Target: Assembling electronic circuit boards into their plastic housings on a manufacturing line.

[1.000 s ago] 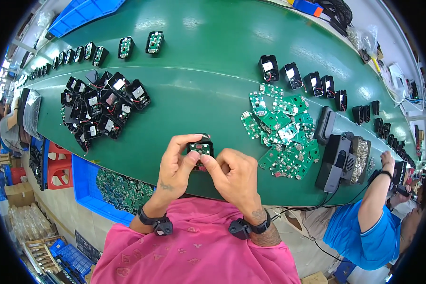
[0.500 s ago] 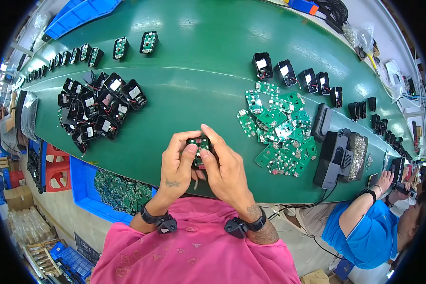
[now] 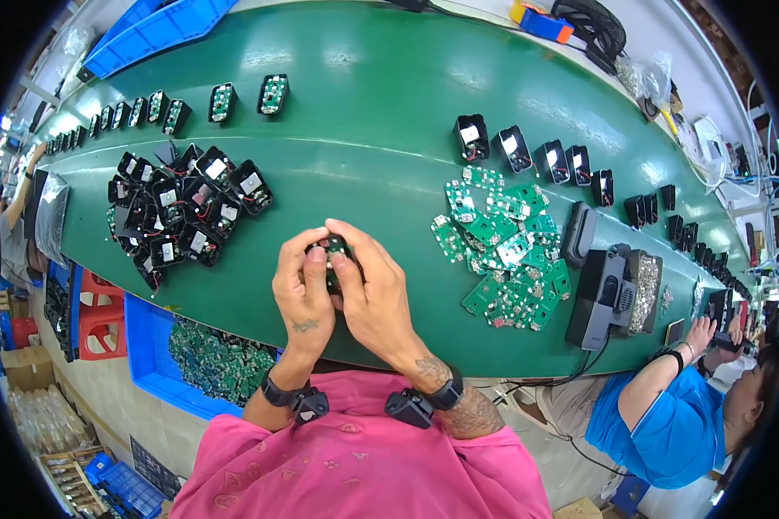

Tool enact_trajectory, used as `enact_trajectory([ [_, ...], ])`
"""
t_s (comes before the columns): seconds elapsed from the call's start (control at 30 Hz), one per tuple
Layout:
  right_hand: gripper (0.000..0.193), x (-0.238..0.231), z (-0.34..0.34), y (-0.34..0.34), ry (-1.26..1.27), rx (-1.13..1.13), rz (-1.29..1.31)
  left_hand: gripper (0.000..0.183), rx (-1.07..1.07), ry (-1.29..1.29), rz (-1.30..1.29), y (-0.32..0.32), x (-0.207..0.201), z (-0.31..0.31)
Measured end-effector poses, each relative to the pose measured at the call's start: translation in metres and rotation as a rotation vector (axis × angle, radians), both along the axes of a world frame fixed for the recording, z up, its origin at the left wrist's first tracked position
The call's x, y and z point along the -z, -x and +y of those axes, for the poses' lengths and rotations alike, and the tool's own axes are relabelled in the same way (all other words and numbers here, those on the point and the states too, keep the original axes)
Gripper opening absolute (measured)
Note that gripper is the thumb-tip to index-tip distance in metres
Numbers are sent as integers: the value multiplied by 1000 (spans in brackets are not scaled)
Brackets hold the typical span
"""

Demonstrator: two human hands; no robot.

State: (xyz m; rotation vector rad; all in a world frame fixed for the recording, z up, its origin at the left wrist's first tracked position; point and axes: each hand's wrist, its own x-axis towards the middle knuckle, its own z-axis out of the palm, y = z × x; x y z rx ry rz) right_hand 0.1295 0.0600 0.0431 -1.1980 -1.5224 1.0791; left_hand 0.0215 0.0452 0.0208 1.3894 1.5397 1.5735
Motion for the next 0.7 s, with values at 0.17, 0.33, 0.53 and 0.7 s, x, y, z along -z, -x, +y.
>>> enact_trajectory([
  [0.17,36,-2,68,10,139,-12,-59,61,87,188,-391,16,-5,11],
  [0.33,34,21,192,24,24,144,-130,39,119,199,-279,10,13,-1],
  [0.53,44,2,200,31,-50,223,-702,30,108,240,-381,22,18,-4],
  [0.7,82,-41,163,-54,-320,413,-1239,28,166,208,-320,22,14,-5],
])
